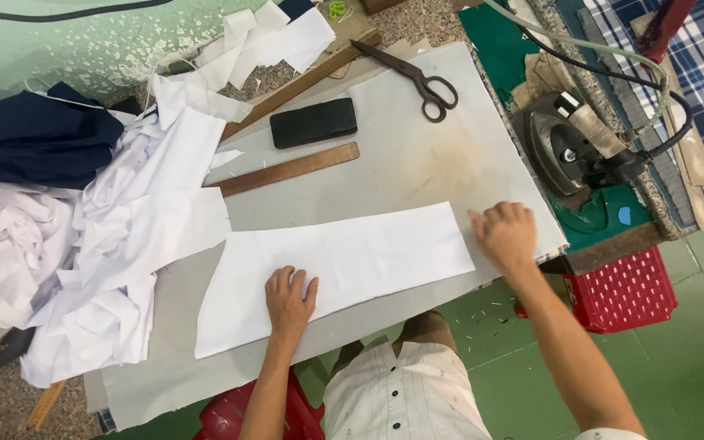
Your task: The person cuts a piece of white fabric using shears and a ruler, then irons the fabric with a steam iron. They fold the fabric, smooth it on the table, and trim the edges before placing the finished piece aside.
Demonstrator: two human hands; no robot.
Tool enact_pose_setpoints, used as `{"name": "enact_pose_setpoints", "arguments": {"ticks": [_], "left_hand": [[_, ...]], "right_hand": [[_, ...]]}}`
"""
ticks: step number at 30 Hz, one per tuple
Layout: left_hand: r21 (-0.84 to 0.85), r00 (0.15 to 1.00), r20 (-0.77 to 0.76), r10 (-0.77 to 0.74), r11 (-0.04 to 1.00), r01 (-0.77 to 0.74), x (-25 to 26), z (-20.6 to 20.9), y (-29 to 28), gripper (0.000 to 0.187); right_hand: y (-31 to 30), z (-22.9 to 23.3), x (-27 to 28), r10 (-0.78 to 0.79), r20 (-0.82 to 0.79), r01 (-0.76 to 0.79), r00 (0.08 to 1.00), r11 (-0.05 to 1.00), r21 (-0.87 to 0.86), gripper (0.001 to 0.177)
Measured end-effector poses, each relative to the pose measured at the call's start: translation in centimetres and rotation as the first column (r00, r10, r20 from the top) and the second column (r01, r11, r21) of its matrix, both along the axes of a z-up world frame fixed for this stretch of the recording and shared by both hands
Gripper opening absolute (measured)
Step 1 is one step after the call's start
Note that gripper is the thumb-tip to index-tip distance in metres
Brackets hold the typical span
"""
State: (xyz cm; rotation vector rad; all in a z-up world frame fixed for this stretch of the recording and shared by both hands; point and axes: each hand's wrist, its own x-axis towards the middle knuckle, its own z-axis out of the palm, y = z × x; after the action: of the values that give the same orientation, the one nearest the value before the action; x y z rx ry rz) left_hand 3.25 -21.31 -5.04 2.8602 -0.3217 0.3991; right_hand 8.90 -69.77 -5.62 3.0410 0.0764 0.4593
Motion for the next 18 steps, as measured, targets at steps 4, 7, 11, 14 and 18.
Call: {"name": "enact_pose_setpoints", "arguments": {"ticks": [4, 7, 11, 14, 18], "left_hand": [[-0.042, 0.977, -0.211, -0.017, 0.999, 0.009, 2.6, 4.0, -4.6, 0.059], [0.056, 0.968, -0.236, -0.083, 0.994, 0.098, 5.3, 3.4, -10.2, 0.075], [0.103, 0.926, -0.377, 0.034, 0.995, 0.006, 6.7, 2.1, -21.4, 0.080], [0.124, 0.827, -0.562, 0.029, 0.991, 0.049, 3.4, 2.0, -30.4, 0.086], [-0.218, 0.810, -0.374, -0.451, 0.892, 0.396, -3.6, 1.3, -37.9, 0.076]], "right_hand": [[-11.0, 2.7, 4.4, 0.048, 0.323, 0.027, 0.945, 0.975, -0.222, 0.044], [-14.1, 8.8, 5.2, -0.062, 0.114, 0.100, 0.992, 0.928, -0.360, 0.077], [-19.5, 7.5, 6.2, 0.089, -0.009, -0.088, 0.996, 0.953, -0.290, 0.091], [-21.3, 7.5, 6.2, 0.164, -0.150, -0.188, 0.975, 0.969, -0.162, 0.107], [-23.3, 8.9, 7.9, 0.204, -0.414, -0.230, 0.887, 0.973, -0.013, 0.093]]}}
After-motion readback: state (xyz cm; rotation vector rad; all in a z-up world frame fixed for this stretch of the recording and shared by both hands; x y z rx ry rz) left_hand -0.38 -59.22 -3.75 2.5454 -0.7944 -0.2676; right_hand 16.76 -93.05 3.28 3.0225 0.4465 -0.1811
